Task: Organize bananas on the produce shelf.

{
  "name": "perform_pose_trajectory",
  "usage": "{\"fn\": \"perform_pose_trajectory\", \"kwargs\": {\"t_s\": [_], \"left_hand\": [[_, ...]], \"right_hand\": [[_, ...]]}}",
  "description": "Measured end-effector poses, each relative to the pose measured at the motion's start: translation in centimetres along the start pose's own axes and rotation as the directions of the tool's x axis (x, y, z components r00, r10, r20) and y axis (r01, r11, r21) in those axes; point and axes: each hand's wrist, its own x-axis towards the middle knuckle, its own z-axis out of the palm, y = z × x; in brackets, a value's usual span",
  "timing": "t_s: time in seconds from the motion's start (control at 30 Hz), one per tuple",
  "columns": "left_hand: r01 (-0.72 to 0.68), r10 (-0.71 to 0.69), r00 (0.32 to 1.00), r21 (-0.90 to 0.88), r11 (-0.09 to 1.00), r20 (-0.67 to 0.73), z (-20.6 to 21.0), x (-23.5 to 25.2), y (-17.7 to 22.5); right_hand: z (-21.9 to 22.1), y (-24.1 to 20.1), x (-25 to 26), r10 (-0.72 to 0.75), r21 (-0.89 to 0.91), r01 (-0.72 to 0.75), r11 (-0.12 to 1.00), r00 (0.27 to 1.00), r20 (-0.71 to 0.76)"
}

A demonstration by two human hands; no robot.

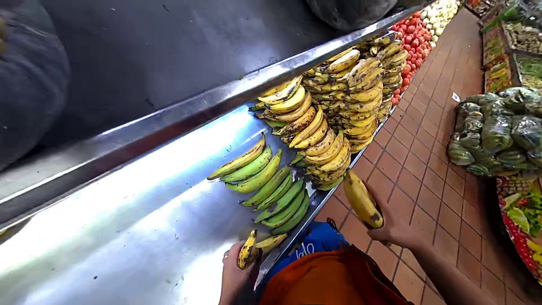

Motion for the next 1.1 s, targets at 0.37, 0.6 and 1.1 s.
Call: {"fn": "perform_pose_trajectory", "kwargs": {"t_s": [0.37,0.6,1.1], "left_hand": [[0.085,-0.206,0.921,-0.346,0.934,-0.331,3.5,-3.1,13.3],[0.178,-0.392,0.759,-0.412,0.893,-0.521,14.3,-5.6,21.9],[0.166,-0.463,0.556,-0.453,0.876,-0.69,20.1,-5.8,27.1]], "right_hand": [[-7.8,1.1,28.7,-0.373,-0.747,0.604,0.278,0.785,0.495],[-8.9,1.2,39.3,-0.327,-0.574,0.814,0.087,0.567,0.756],[-13.8,-5.9,43.6,-0.31,-0.098,0.733,0.673,0.401,0.862]]}}
